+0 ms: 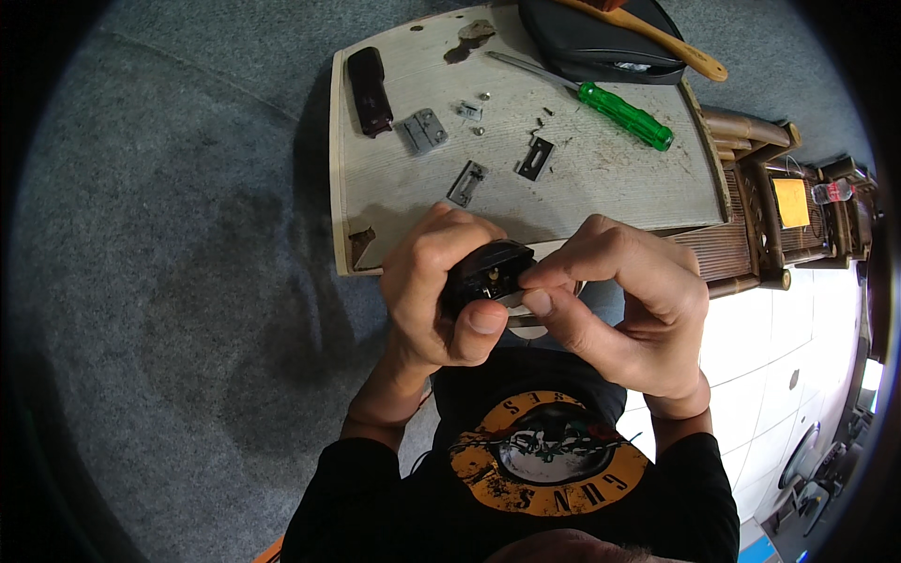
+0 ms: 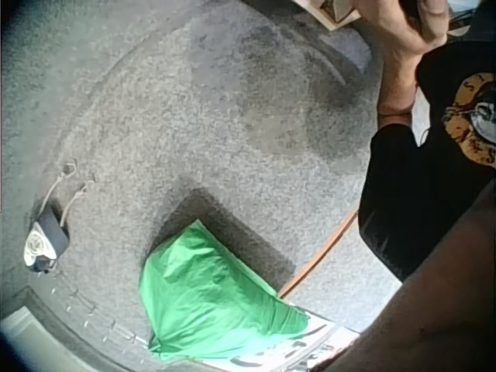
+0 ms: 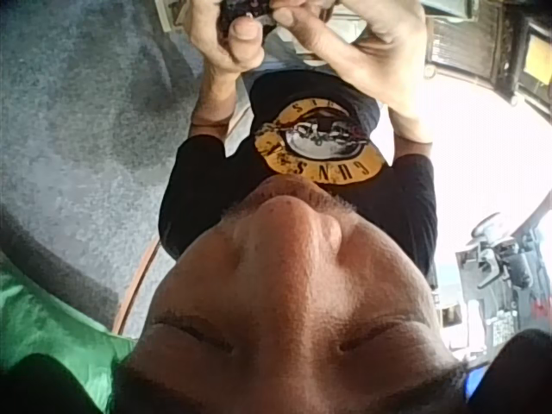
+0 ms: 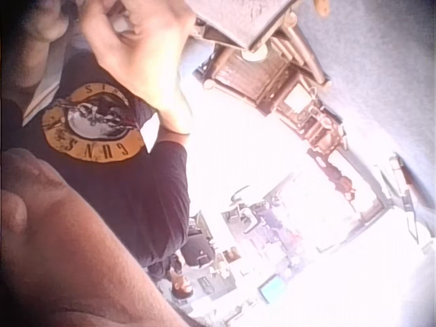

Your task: The person disassembles a pair of hair clippers using a screwdriver, removes a small component, and then begins to reassemble the clippers by placing the component back inside and securing a metal plate with screws.

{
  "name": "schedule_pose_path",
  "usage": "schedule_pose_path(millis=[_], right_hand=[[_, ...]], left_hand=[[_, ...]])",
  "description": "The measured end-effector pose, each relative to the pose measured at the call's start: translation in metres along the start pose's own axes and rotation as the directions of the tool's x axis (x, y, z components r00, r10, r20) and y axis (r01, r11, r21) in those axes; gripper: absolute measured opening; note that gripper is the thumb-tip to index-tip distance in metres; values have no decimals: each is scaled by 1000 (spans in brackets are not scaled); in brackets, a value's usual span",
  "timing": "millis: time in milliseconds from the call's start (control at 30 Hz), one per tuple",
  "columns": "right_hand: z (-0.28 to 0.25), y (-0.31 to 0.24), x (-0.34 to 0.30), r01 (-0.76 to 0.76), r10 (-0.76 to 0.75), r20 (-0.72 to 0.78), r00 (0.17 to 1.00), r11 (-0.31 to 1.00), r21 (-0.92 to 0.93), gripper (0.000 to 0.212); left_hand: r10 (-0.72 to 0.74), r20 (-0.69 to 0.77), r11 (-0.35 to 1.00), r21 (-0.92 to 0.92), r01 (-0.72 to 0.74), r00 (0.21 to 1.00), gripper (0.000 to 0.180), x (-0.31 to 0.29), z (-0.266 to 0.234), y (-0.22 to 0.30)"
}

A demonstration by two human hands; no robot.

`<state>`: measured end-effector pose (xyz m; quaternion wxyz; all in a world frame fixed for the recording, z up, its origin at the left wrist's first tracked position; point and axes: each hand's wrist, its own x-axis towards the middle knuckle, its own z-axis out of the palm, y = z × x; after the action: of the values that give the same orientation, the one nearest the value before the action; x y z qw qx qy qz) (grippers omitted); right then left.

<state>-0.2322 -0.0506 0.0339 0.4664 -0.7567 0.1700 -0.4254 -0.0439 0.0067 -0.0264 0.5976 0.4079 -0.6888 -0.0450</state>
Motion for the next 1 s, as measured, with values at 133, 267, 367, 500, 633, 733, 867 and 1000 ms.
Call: schedule_pose_path(millis=[133,267,367,500,633,733,867,1000], right_hand=[[-2,-2,0,25,-24,27,999,999,-33,8],[-3,-1,-1,54,-52,58,997,998,-45,9],[-3,-2,-1,78,-76,59,995,996,-38,9],[-2,-1,-4,97,-95,56,994,994,-44,9],[2,0,-3,112,-111,9,994,989,-99,10],[5,6,0,153,-160,-36,986,977,-148,11],[8,14,5,164,-173,-44,984,974,-154,11],[15,23,10,204,-238,-106,965,944,-260,11]], left_hand=[[-27,4,999,-35,27,1000,71,-2,1,1],[-52,1,997,-54,52,999,71,-3,1,1],[-70,12,995,-76,71,997,70,-2,0,5],[-33,38,997,-61,36,999,70,-1,-2,3],[-80,1,996,-47,80,997,66,-1,2,4],[-186,1,982,10,186,983,59,5,3,12],[-301,-48,953,23,302,952,48,3,0,18],[-361,36,932,-22,362,932,39,8,-2,16]])
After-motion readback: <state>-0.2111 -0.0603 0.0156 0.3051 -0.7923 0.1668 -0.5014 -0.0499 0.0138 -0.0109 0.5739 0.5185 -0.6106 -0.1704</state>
